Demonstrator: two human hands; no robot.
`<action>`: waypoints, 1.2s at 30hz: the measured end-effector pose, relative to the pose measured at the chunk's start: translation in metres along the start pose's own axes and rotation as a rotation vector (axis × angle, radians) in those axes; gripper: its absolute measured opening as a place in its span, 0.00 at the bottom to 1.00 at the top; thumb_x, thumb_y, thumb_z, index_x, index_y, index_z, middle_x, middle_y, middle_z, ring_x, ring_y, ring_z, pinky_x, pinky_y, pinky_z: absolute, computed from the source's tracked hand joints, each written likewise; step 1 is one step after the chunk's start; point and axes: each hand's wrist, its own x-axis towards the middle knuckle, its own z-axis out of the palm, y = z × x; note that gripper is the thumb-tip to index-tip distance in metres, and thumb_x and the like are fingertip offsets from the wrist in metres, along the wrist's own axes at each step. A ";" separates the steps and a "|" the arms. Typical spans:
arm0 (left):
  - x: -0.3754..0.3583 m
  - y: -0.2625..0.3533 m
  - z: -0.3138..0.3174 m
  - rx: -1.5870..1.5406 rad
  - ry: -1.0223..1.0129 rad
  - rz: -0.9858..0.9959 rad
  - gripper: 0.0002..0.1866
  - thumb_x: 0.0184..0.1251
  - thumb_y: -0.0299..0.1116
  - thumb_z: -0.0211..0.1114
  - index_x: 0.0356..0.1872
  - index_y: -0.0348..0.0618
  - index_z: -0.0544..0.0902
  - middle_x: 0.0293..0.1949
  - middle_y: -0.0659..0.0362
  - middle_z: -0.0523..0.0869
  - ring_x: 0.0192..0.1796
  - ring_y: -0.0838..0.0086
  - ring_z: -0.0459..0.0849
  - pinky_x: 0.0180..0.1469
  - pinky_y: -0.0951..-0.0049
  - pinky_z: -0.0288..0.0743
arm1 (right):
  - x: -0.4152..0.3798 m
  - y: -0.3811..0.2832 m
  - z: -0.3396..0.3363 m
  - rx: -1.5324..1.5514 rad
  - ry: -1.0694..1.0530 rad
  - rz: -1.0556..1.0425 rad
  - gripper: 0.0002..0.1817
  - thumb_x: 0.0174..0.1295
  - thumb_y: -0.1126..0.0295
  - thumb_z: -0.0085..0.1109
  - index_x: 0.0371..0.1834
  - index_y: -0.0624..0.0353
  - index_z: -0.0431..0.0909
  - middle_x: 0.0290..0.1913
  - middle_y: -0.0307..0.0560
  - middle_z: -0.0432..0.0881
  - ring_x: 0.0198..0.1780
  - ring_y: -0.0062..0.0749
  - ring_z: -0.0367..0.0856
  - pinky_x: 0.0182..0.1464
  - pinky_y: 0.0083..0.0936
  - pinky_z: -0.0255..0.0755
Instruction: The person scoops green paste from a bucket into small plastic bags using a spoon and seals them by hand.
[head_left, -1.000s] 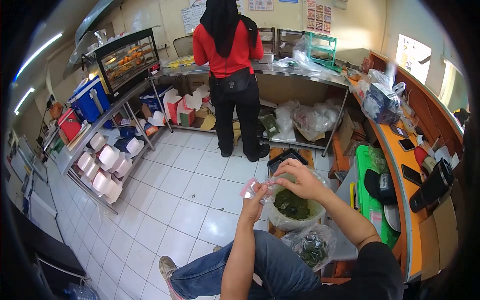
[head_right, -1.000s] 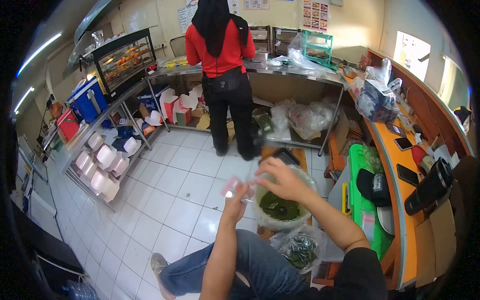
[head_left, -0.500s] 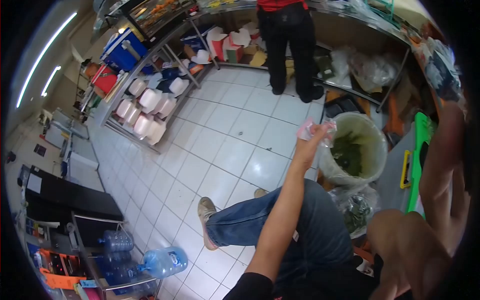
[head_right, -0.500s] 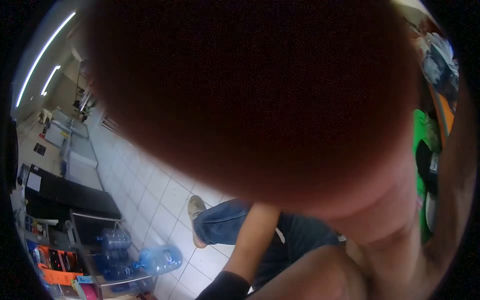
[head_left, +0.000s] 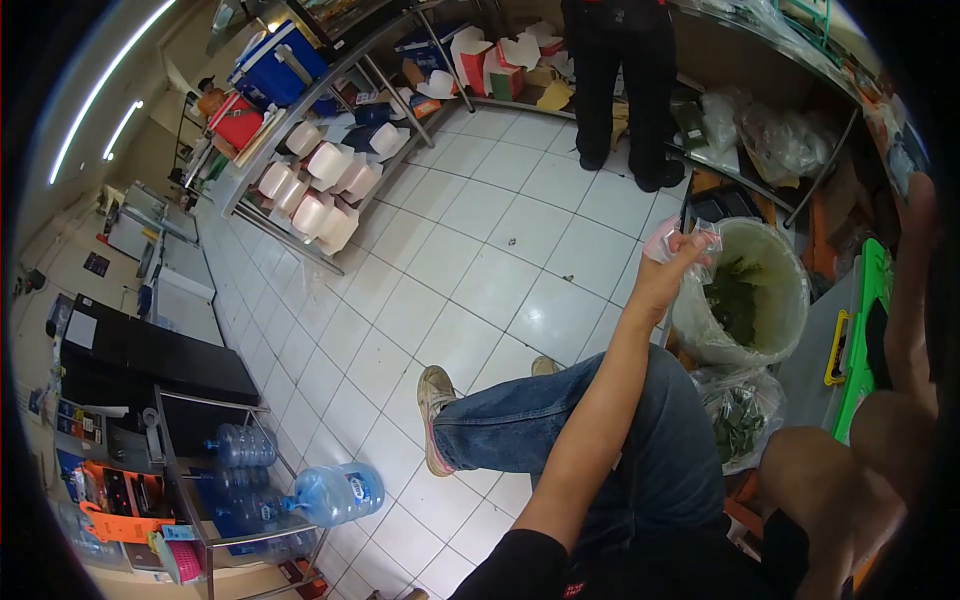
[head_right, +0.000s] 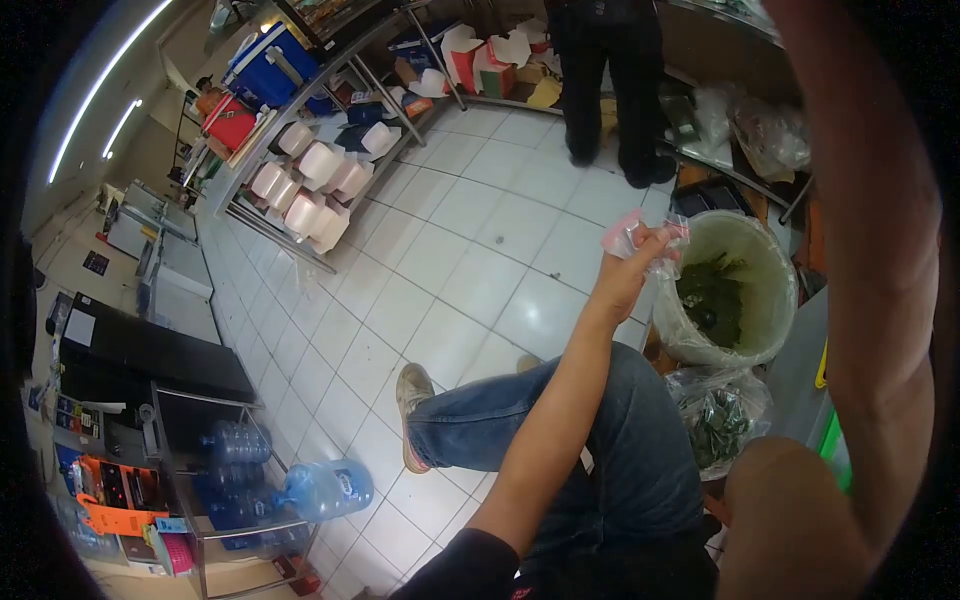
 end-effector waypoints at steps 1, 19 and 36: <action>-0.001 0.001 0.000 0.002 -0.001 0.012 0.11 0.66 0.35 0.69 0.40 0.37 0.80 0.43 0.53 0.88 0.39 0.75 0.83 0.46 0.73 0.78 | 0.000 0.001 0.000 0.002 -0.003 0.000 0.28 0.68 0.58 0.50 0.66 0.51 0.52 0.65 0.53 0.56 0.60 0.41 0.70 0.61 0.42 0.69; -0.005 0.001 -0.002 -0.114 -0.099 -0.126 0.12 0.67 0.34 0.68 0.47 0.42 0.79 0.44 0.57 0.87 0.39 0.73 0.85 0.43 0.72 0.79 | -0.073 0.023 -0.103 -1.323 0.754 0.199 0.12 0.68 0.75 0.50 0.52 0.62 0.74 0.53 0.48 0.76 0.54 0.33 0.76 0.64 0.27 0.66; -0.008 -0.006 -0.012 0.069 -0.125 -0.135 0.11 0.68 0.34 0.66 0.43 0.38 0.79 0.46 0.56 0.85 0.45 0.76 0.80 0.51 0.74 0.72 | -0.144 0.057 -0.159 -1.199 0.917 0.414 0.07 0.60 0.70 0.68 0.33 0.61 0.80 0.39 0.40 0.84 0.45 0.27 0.79 0.52 0.27 0.70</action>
